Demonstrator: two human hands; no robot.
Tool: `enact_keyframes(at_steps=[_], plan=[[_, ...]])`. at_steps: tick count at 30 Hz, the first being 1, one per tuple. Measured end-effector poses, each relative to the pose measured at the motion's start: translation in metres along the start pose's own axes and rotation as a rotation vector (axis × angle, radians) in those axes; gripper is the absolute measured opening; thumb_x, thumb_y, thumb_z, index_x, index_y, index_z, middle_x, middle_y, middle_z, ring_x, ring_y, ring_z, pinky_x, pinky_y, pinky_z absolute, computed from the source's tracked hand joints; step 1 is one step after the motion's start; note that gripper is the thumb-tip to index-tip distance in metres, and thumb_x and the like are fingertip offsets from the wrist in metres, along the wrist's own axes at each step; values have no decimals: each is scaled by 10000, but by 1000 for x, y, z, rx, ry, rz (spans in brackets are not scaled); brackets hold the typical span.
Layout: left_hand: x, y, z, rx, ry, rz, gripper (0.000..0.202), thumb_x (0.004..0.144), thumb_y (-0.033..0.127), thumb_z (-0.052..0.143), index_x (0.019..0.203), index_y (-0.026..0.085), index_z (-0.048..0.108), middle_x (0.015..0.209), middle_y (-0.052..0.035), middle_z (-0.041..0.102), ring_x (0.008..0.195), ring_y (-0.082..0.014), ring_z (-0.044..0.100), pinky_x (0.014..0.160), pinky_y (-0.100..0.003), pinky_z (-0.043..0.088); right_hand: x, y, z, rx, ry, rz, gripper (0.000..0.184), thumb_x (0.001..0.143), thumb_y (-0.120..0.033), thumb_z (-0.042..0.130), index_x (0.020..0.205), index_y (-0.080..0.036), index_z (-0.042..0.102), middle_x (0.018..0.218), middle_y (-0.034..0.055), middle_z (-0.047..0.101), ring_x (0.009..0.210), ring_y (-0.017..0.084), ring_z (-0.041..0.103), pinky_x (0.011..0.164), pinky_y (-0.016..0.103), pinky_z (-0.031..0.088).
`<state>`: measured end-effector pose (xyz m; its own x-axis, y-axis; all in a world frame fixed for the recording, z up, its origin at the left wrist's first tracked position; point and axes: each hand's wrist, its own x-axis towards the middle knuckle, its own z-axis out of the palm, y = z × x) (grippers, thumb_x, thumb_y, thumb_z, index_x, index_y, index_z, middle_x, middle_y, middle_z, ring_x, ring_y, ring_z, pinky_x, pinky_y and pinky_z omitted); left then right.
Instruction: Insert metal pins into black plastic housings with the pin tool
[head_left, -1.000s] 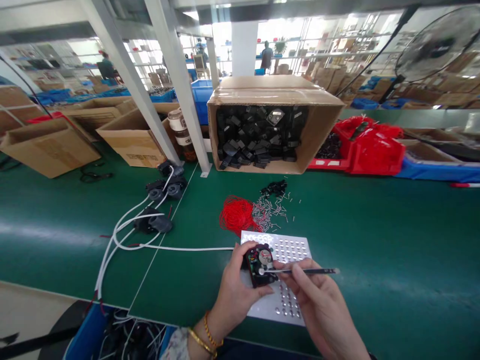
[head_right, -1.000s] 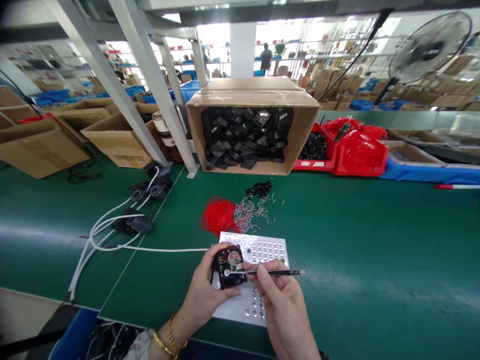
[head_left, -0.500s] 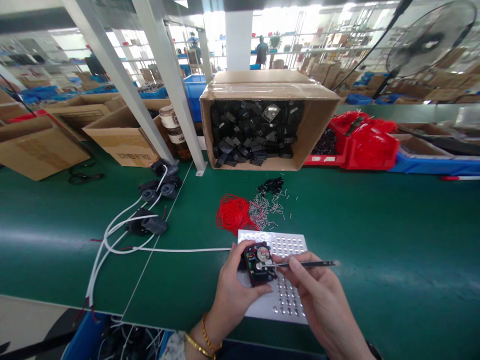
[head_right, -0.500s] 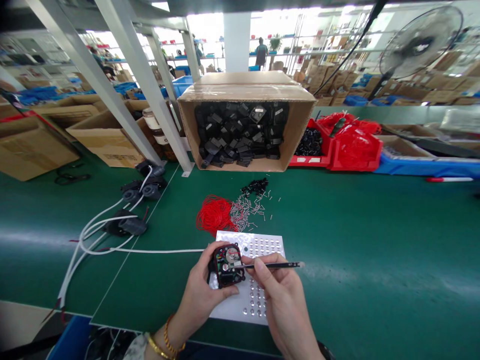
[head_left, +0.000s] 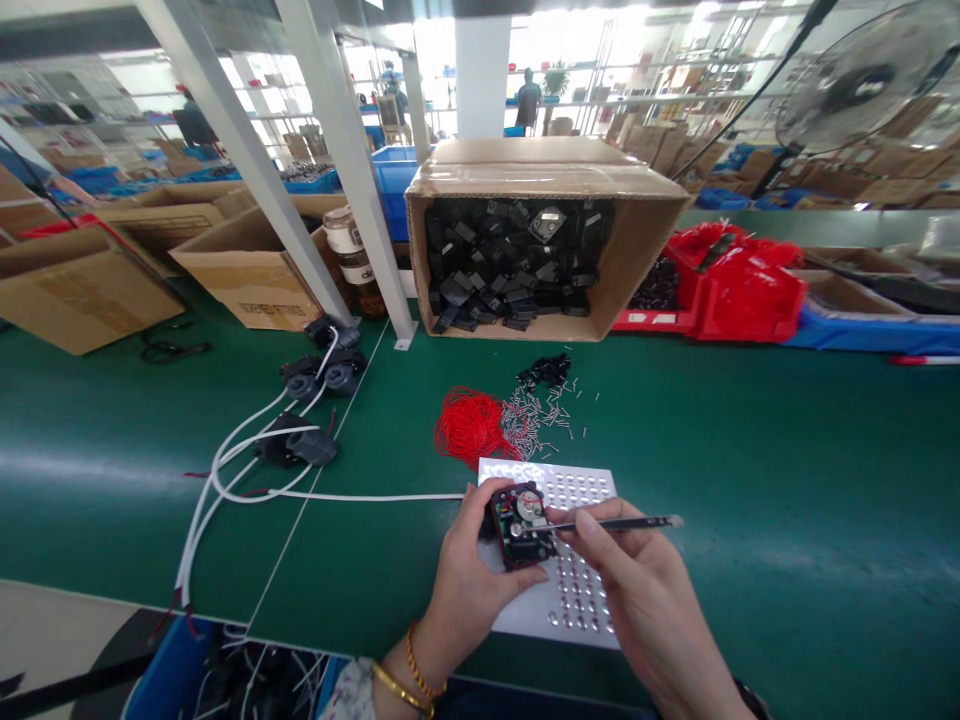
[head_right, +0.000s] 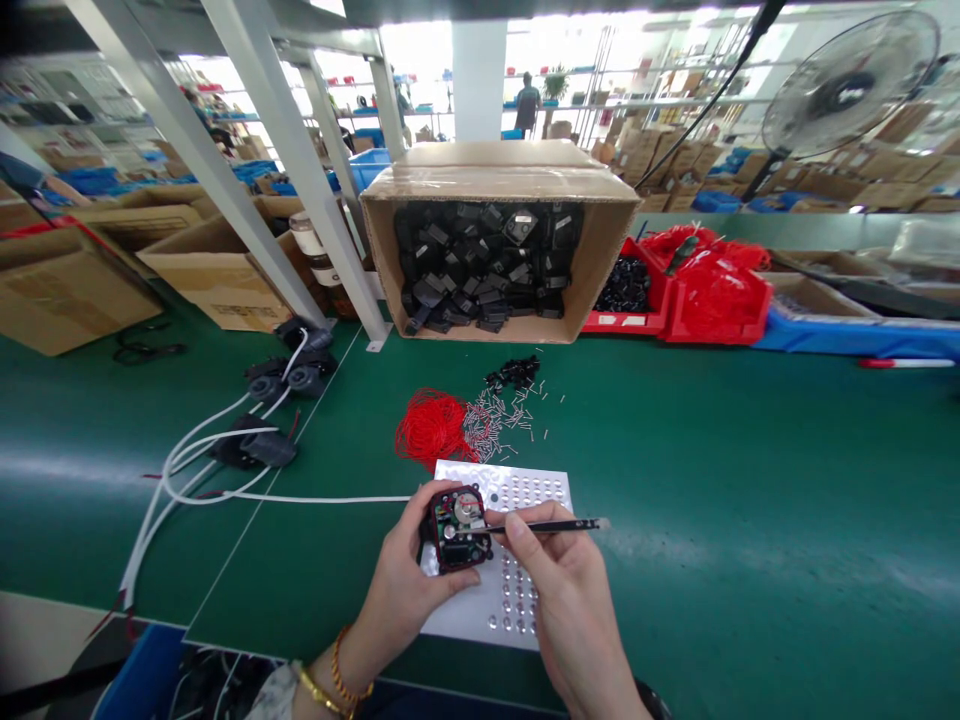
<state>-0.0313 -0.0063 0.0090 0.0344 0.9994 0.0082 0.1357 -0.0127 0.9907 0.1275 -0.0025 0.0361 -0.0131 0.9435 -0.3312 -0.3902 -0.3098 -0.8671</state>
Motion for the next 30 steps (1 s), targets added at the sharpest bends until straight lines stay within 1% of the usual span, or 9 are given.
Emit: enact_keyframes(at_steps=[8,14,16,19,21,23,25,27,30], plan=[[-2,-4,2,25,22,-2,801,544,43,844,1207,285,465,1202,6,570,1135,-231,520,1017,-377,383,0,0,-1,-10,6,-11,303,706,-427,779,765,-177,618,870,87,695,810,222,620,718,315,462],[-4,-12,2,55,30,33,844,557,80,852,1254,300,429,1236,-7,557,1180,-252,491,1088,-454,303,0,1,0,-31,29,-20,309,696,-438,781,754,-178,627,883,94,692,833,238,625,731,334,474],[-5,-15,3,37,38,43,891,571,72,842,1296,316,385,1277,-12,528,1210,-251,466,1090,-450,306,1,1,0,-40,30,-25,312,689,-439,784,755,-176,629,892,99,691,830,245,628,723,340,477],[-5,-18,6,-46,75,63,955,591,66,829,1342,340,308,1354,-17,450,1253,-240,425,1087,-413,328,1,1,1,-41,34,-32,313,690,-442,782,757,-179,626,896,98,690,832,250,631,733,351,477],[-5,-20,8,-95,106,87,947,593,86,834,1337,341,306,1369,-18,424,1259,-235,419,1078,-386,346,2,1,1,-50,36,-38,310,697,-443,777,760,-180,623,895,95,691,840,249,632,750,353,473],[-5,-23,9,-106,128,113,914,595,114,840,1322,327,327,1358,-27,426,1252,-239,428,1072,-380,356,3,1,1,-60,41,-46,308,698,-439,777,764,-182,621,892,89,693,844,242,632,755,343,470],[-5,-27,10,-88,137,136,881,610,145,838,1316,307,338,1343,-46,435,1244,-255,437,1074,-408,358,4,2,2,-59,48,-48,311,694,-440,781,766,-185,618,896,87,696,844,239,635,751,337,471],[-6,-31,10,-62,136,160,861,635,185,830,1326,294,327,1338,-70,433,1246,-278,435,1077,-458,348,4,2,2,-56,54,-48,316,688,-442,784,766,-187,615,897,87,698,847,238,636,756,337,473],[-5,-36,10,-27,149,238,818,677,260,809,1329,283,316,1350,-97,404,1256,-301,421,1074,-515,338,3,0,3,-60,58,-52,321,687,-450,783,761,-186,617,894,89,699,841,240,638,749,337,478]])
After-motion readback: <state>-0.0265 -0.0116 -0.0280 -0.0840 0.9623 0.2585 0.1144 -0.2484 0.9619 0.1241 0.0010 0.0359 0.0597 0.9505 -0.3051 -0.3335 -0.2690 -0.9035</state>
